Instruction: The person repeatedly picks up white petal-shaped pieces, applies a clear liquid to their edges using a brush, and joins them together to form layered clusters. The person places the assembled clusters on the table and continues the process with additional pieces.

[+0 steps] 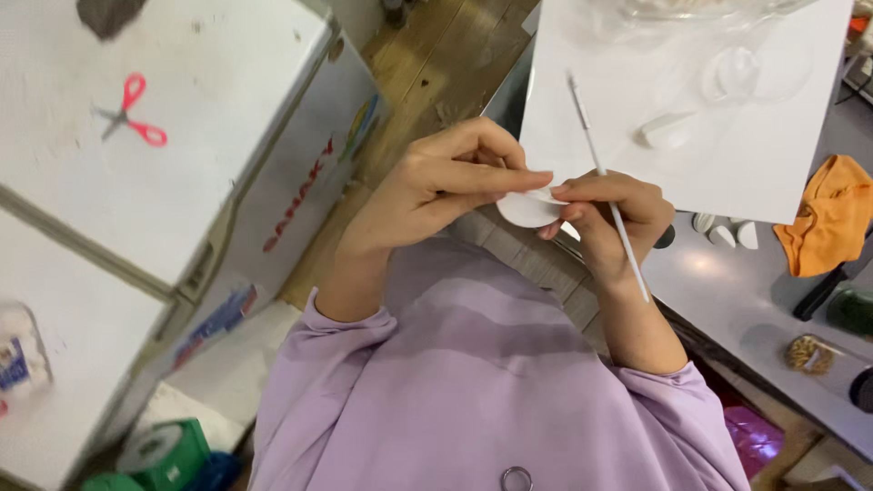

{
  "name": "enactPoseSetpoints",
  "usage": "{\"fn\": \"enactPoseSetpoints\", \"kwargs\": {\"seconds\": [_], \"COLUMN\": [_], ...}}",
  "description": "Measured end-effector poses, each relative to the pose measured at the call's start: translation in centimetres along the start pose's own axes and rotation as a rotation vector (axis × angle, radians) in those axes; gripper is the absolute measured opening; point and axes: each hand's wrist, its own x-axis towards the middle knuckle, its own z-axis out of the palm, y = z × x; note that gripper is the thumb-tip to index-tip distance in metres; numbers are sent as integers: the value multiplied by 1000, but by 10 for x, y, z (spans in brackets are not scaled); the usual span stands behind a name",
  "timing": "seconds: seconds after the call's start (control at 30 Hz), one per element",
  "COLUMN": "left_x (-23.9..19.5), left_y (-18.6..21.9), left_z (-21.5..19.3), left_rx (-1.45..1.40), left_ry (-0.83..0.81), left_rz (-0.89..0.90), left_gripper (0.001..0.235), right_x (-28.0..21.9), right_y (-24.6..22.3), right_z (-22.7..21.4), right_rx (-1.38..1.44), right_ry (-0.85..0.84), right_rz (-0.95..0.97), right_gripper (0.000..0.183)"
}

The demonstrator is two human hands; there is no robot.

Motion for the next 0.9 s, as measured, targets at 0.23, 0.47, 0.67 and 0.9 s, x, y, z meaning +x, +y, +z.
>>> {"fn": "enactPoseSetpoints", "kwargs": {"seconds": [0.23,0.47,0.67,0.9], "left_x": [-87,-176,-272,-351], "left_y": [-19,-29,-106,-97], "left_z": [74,80,64,112], "left_rx": [-670,-660,-550,391], "left_ry": [174,442,780,480], "left_rz": [132,103,-480,-972], "left_gripper": [26,22,50,16], "right_x": [-31,-45,-110,-227], "right_y": [-9,15,151,262], "right_z": [34,77,94,100], "right_rx": [787,515,-366,-576], "right_ry": [-501,-636,-698,-755], "right_rz": [240,105,219,596], "right_gripper": [34,21,22,19]}}
